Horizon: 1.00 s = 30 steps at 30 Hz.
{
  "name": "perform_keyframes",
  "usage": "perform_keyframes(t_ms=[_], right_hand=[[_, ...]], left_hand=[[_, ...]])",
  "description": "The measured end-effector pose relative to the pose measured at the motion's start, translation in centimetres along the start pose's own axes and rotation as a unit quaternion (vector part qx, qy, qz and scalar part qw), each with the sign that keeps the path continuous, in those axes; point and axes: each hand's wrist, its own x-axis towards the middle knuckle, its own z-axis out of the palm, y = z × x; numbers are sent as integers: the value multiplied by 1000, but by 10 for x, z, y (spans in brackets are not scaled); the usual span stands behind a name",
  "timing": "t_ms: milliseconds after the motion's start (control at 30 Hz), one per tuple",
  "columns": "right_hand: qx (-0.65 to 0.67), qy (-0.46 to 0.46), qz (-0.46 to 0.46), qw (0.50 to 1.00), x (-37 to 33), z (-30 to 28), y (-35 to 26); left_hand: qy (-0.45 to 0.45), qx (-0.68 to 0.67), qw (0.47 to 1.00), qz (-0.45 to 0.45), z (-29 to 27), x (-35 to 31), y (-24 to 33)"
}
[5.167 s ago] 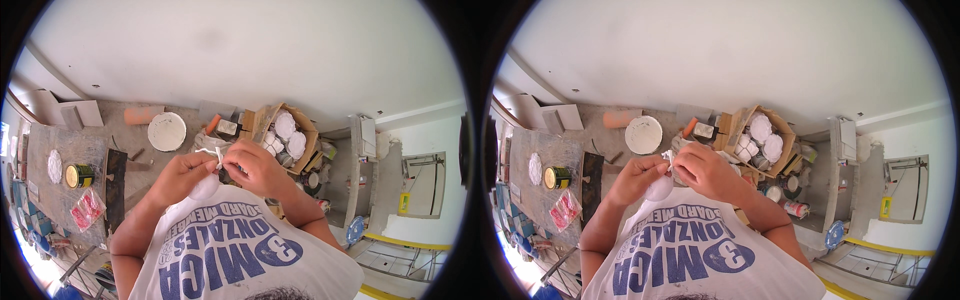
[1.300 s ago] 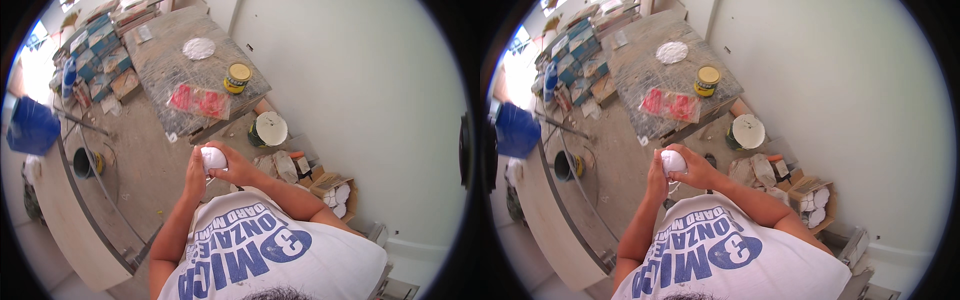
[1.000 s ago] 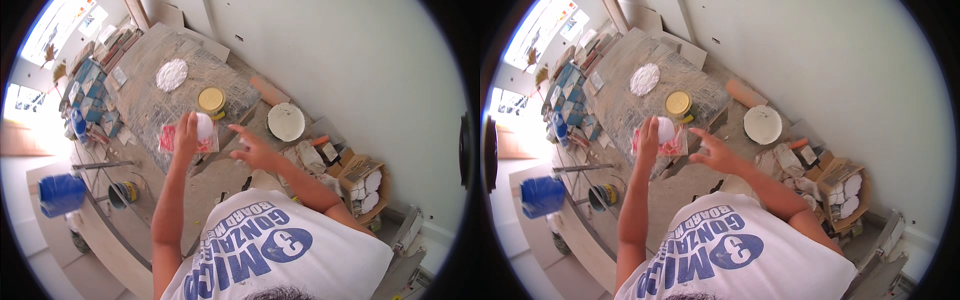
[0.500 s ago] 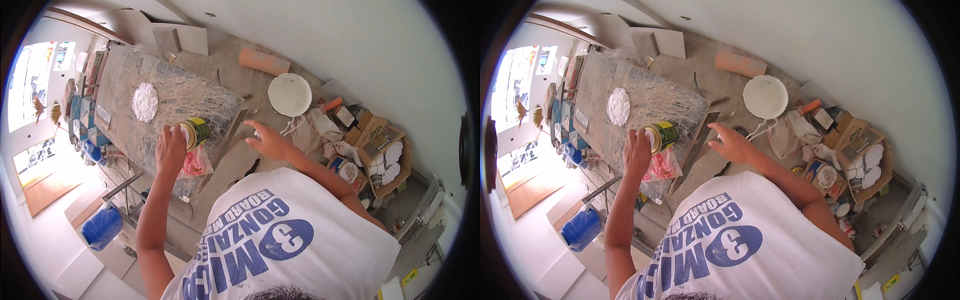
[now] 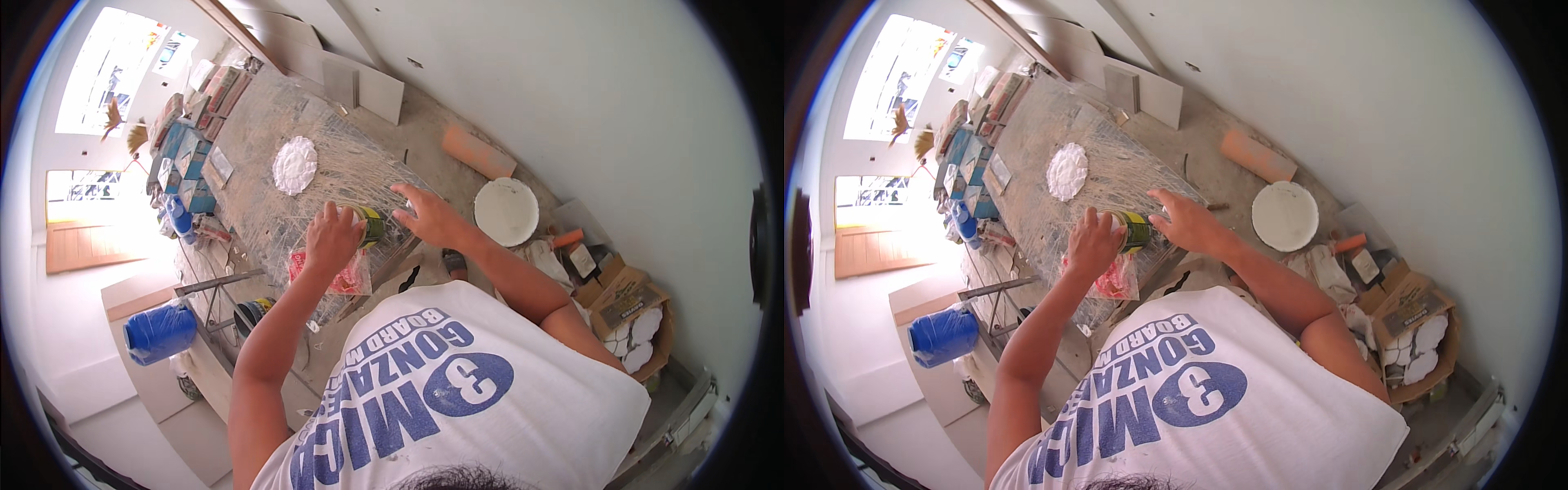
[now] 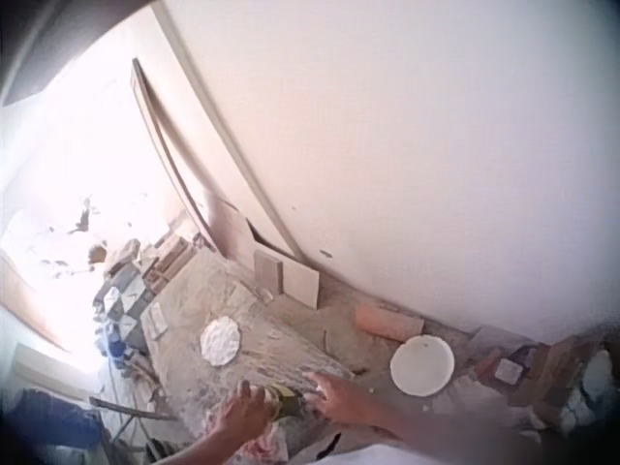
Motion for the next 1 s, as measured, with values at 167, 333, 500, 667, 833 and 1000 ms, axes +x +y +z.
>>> perform_keyframes(t_ms=[167, 333, 500, 667, 833, 1000], right_hand=[[6, -63, 25, 998, 14, -1, -29], [-39, -63, -36, 997, 27, 11, -34], [-30, -219, -56, 974, 70, 21, -68], [182, -385, 16, 905, 60, 80, -142], [257, -451, -20, 854, 16, 158, -210], [81, -450, -156, 876, 45, 165, -226]], left_hand=[[17, -12, 1000, -16, 6, -6, -10], [217, -150, 944, -200, -9, -33, -37], [291, -640, 566, -431, 48, -175, -81], [188, -796, 494, -297, 25, -265, -16], [238, -770, 546, -228, -55, -237, 38], [337, -762, 477, -280, -28, -288, 34]])
